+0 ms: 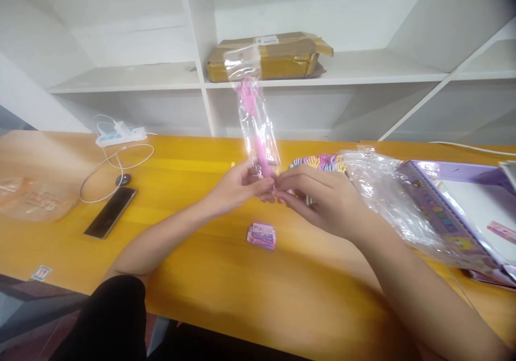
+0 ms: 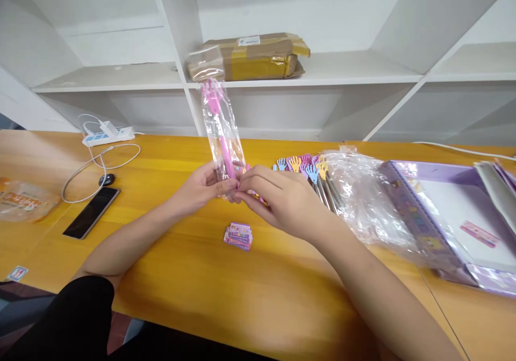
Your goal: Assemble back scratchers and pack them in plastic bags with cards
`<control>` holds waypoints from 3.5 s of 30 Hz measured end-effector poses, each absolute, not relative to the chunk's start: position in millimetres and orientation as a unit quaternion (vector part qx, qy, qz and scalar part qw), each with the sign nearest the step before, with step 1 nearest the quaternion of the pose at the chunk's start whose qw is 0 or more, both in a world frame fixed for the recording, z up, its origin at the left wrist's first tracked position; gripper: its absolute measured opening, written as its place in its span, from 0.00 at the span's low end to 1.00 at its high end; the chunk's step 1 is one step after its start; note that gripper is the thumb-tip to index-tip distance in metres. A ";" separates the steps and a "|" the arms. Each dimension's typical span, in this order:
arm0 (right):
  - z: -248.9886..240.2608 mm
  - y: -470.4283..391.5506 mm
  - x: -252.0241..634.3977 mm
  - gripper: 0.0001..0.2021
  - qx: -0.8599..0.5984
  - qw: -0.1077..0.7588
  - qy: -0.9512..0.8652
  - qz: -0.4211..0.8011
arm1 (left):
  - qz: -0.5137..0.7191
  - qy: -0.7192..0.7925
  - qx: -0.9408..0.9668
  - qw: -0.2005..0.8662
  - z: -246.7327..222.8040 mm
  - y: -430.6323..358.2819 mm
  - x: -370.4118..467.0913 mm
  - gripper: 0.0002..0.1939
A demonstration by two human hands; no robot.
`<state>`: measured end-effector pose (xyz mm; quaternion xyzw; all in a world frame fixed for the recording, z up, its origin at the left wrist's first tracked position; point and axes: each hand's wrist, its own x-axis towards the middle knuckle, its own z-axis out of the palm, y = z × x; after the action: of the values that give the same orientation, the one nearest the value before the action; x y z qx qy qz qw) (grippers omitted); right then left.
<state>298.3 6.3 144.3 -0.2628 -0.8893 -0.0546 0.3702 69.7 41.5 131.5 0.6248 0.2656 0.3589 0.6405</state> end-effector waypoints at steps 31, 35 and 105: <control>140.4 3.1 291.4 0.03 -0.354 0.418 -0.837 0.003 | 0.359 0.205 0.655 0.633 131.6 39.4 71.5 0.28; 139.0 6.0 293.1 0.12 -0.400 0.427 -0.809 0.049 | 0.366 0.203 0.662 0.621 130.1 40.9 70.7 0.28; 140.8 -1.3 274.5 0.11 -0.499 0.419 -0.708 0.273 | 0.406 0.278 0.758 0.428 124.4 33.2 75.2 0.08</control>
<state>274.5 -1.3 140.8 -0.4987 -0.7083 0.2727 0.4187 75.2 33.2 124.4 0.7585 0.2776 0.4057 0.4278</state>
